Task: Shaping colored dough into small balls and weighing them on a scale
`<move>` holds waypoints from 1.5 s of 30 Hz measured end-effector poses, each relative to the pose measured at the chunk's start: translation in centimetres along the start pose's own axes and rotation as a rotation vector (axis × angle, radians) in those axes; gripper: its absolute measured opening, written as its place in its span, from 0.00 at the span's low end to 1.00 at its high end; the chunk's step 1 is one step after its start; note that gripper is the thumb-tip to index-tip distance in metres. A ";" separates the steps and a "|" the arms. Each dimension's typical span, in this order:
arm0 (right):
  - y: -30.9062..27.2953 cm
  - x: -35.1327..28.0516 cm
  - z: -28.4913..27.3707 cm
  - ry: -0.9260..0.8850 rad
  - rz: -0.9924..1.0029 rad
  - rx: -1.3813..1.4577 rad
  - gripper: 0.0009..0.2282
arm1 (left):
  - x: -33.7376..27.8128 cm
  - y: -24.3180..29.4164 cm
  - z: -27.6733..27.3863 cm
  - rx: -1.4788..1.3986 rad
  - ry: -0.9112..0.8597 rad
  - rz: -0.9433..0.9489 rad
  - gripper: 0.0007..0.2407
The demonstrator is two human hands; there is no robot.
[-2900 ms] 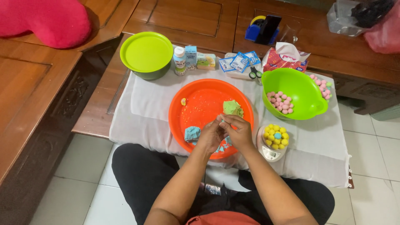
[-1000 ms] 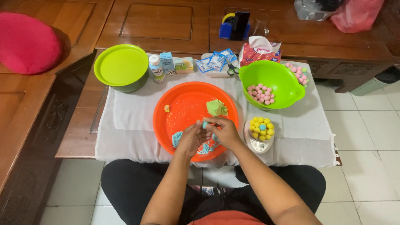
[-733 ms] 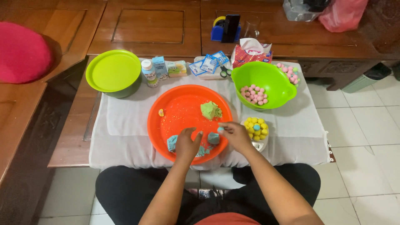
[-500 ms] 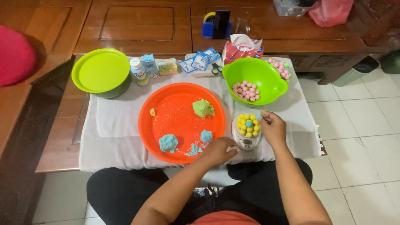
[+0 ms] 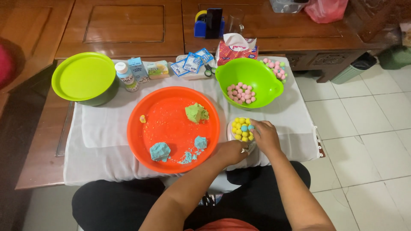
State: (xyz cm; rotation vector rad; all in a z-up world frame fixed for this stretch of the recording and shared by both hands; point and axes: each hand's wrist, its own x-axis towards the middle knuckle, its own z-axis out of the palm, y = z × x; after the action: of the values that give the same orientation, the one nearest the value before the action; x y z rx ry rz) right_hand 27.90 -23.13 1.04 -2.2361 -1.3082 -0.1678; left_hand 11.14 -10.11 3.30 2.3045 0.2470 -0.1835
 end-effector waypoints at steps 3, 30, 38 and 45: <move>-0.7 0.2 -0.3 -0.028 0.037 -0.008 0.14 | 1.7 -1.7 1.8 -0.007 0.001 0.004 0.18; -5.3 -0.2 -1.8 0.342 0.169 0.385 0.12 | -1.2 -1.1 -0.3 -0.136 0.217 0.008 0.16; -13.7 0.0 4.8 -0.158 -0.206 0.343 0.10 | -9.8 -10.3 -5.9 -0.541 0.800 -0.424 0.16; -18.4 -1.0 12.3 -0.577 -0.273 0.097 0.08 | -14.4 -13.7 -7.2 -0.754 0.946 -0.575 0.19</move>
State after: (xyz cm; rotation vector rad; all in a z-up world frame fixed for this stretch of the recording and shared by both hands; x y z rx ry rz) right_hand 9.97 -10.65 -2.61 -2.0882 -1.8710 0.4683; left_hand -5.67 2.59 1.50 1.3630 1.2184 0.6353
